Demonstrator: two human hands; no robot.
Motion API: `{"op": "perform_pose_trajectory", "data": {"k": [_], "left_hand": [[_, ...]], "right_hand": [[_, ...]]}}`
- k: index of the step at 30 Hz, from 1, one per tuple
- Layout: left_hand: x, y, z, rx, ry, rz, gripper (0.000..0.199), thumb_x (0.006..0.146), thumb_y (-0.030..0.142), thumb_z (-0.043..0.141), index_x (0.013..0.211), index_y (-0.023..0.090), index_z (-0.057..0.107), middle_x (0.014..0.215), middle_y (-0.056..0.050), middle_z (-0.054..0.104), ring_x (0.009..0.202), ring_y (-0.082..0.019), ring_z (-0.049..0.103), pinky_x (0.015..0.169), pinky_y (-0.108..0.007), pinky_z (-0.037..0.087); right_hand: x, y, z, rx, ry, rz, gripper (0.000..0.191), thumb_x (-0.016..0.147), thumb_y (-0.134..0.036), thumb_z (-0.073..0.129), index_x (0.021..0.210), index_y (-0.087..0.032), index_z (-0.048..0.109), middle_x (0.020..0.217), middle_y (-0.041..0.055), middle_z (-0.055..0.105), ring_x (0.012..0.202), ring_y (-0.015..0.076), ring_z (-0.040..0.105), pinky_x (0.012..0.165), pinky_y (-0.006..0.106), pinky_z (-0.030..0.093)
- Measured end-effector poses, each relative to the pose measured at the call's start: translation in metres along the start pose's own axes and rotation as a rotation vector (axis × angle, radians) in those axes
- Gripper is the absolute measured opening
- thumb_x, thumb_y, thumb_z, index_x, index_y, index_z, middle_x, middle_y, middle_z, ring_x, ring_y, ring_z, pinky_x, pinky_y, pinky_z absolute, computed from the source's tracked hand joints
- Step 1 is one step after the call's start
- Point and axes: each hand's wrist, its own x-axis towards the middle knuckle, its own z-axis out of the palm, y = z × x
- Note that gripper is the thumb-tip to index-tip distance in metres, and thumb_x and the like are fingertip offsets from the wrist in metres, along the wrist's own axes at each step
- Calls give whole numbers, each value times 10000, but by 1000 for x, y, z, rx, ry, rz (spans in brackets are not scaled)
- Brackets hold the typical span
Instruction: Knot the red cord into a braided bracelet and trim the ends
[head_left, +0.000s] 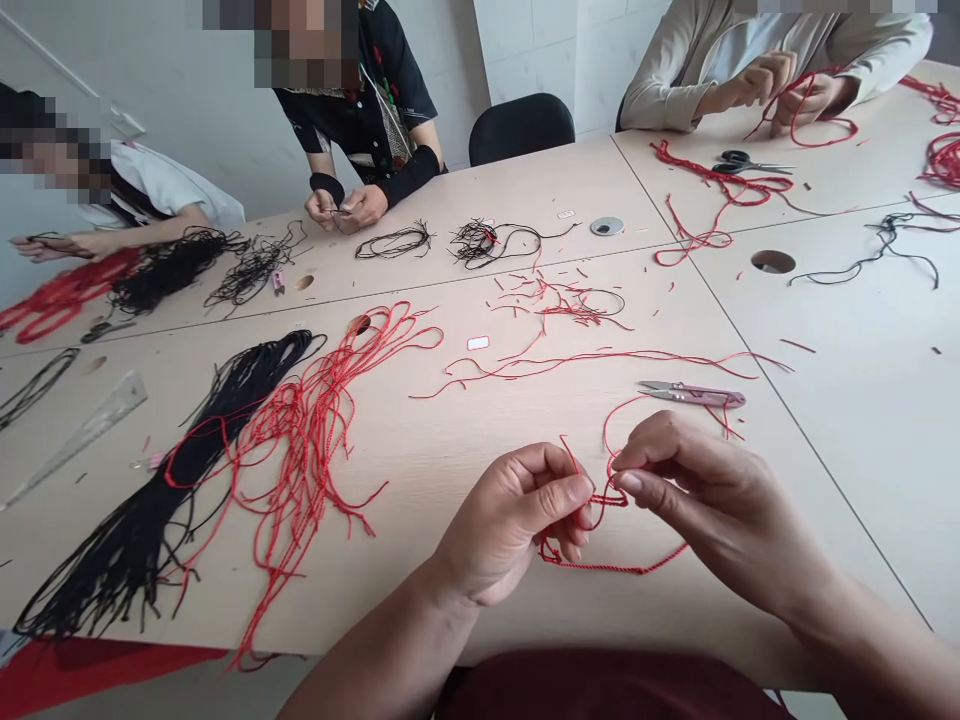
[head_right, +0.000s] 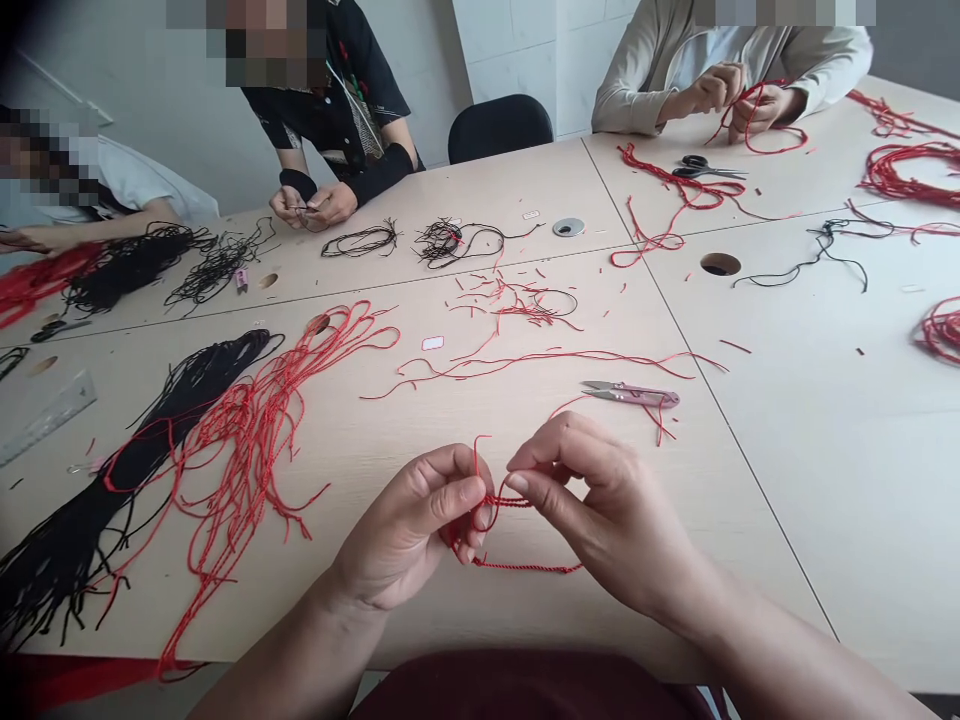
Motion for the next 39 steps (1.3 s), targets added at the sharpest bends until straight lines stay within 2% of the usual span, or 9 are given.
{"op": "perform_pose_trajectory", "data": {"k": [9,17,19,22,24,27,29,33,39], "left_hand": [[1,-2,0,29,8,-75,304,629,312,923,699,139,683,575,17,654,473,-56,555,433,-136,455],[2,-2,2,175,57,-92,309,593,326,902,662,143,663,551,24,607,484,-66,506,430,-152,415],[1,-2,2,213,69,-85,290,605,315,882,664,146,654,550,26,605,476,-65,496,448,-165,415],[1,-4,4,287,90,-57,202,668,276,811,677,157,648,574,21,610,487,-72,481,466,-186,398],[1,-5,5,373,103,1,151,706,240,764,667,160,643,594,19,596,515,-78,461,486,-201,372],[0,-6,8,496,130,69,129,738,226,737,672,156,651,612,21,567,554,-89,445,523,-227,354],[-1,-6,8,530,156,75,127,743,236,744,689,156,662,618,23,562,567,-97,453,534,-234,363],[0,-4,5,486,219,123,156,723,243,802,684,163,673,628,21,593,588,-100,481,542,-215,395],[3,-4,-1,426,263,210,145,786,287,770,725,177,698,661,11,649,603,-94,518,541,-186,420]], "right_hand": [[-1,0,2,9,-53,-35,146,921,-123,652,804,-207,677,726,-24,616,680,80,588,612,151,489],[2,5,-1,-47,-92,-123,124,919,-108,650,844,-203,677,747,-16,594,695,93,595,609,173,504],[3,10,-2,-173,-23,-161,122,941,-98,605,922,-197,675,837,18,622,750,117,623,639,215,522],[2,15,-1,-455,77,-228,249,959,-58,522,1116,-193,660,1138,114,597,801,141,632,632,268,522],[-1,15,0,-590,28,-300,383,936,3,468,1183,-231,644,1246,126,543,809,143,612,596,269,493],[-5,11,-1,-690,-95,-422,486,878,58,413,1139,-272,654,1178,84,577,800,148,580,555,261,425],[-6,9,-3,-730,-111,-460,409,884,45,419,1034,-240,672,1053,71,614,759,151,561,533,268,386],[-7,8,-7,-782,-61,-508,237,916,-1,504,934,-183,655,877,66,635,746,177,537,596,303,422],[-5,12,-1,-726,10,-487,264,883,32,539,1001,-172,657,836,59,653,738,177,540,644,306,459]]}}
